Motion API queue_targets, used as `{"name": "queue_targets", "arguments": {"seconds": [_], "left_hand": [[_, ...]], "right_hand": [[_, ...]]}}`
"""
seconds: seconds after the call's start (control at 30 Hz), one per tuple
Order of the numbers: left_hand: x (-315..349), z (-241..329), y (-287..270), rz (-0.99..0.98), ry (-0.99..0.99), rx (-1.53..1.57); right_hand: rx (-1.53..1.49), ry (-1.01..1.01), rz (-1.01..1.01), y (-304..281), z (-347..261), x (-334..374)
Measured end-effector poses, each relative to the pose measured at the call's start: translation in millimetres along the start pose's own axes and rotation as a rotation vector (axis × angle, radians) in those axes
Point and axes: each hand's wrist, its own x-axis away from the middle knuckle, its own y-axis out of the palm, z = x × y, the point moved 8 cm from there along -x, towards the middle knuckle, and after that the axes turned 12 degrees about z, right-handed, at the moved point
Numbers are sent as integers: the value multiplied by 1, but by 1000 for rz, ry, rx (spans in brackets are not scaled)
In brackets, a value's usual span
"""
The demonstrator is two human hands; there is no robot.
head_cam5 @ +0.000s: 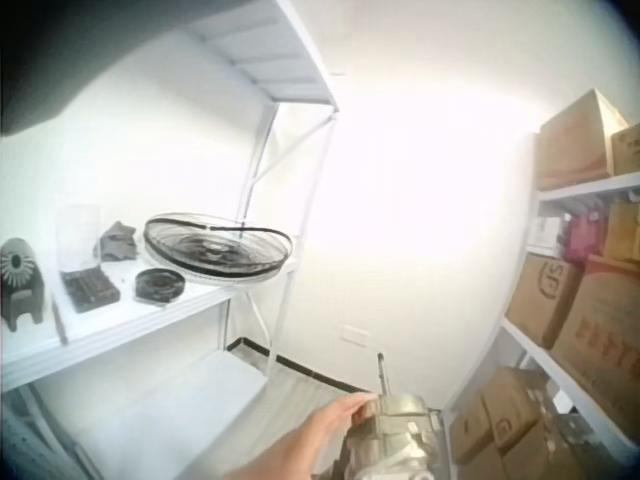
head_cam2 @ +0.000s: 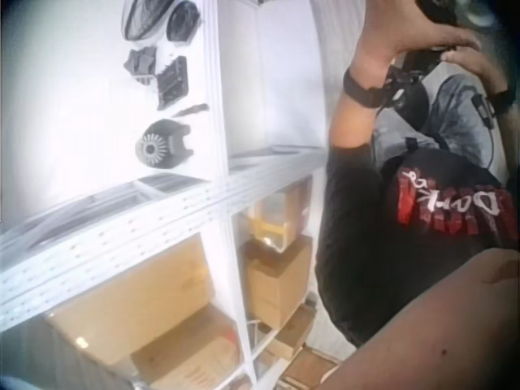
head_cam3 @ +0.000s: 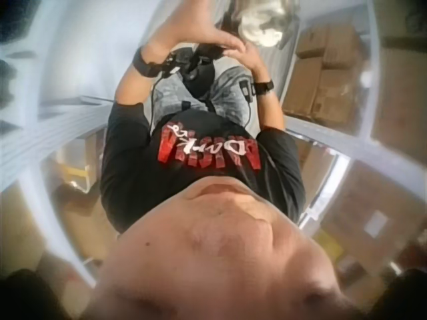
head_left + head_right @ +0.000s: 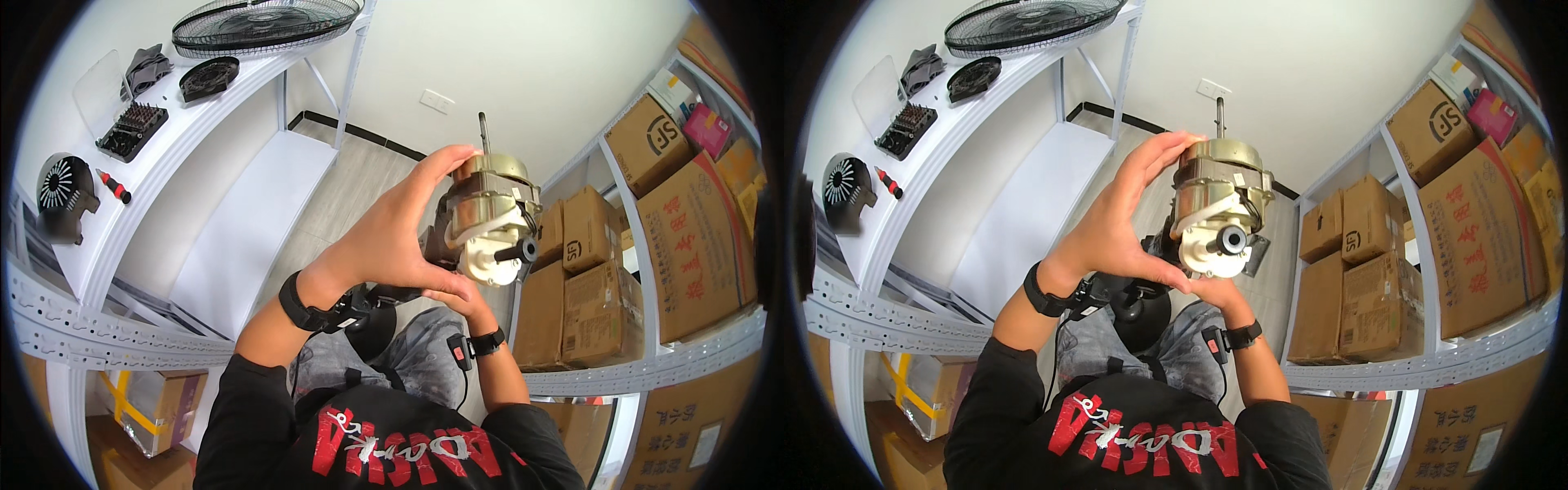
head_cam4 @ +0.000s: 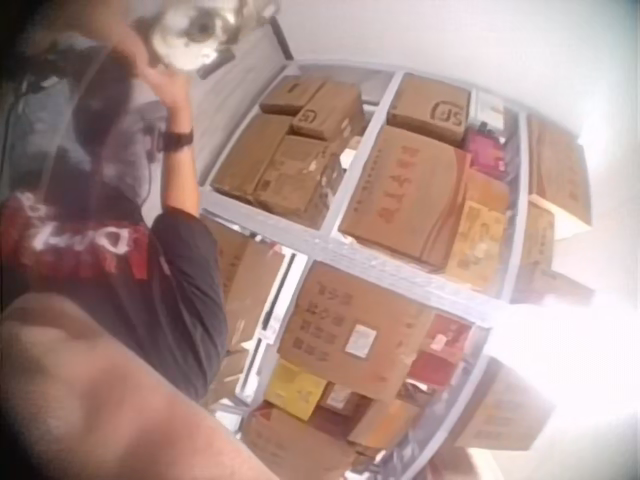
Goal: The person secures a mechanical component onto a black stand using a screwdriver. They tighten a screw, rotate the component to check alignment, and continue adjusting the fastener.
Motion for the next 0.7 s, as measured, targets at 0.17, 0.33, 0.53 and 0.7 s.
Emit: {"name": "queue_targets", "arguments": {"seconds": [0.17, 0.33, 0.53, 0.7], "left_hand": [[6, 7, -12, 35, 44, 106], [9, 7, -24, 29, 15, 47], [17, -5, -39, 104, 30, 31], [18, -14, -40, 126, 43, 58]], "right_hand": [[-81, 188, -49, 9, 38, 5], [-178, 206, -117, 22, 41, -3], [-293, 145, -106, 32, 7, -17], [-416, 122, -77, 34, -1, -17]]}}
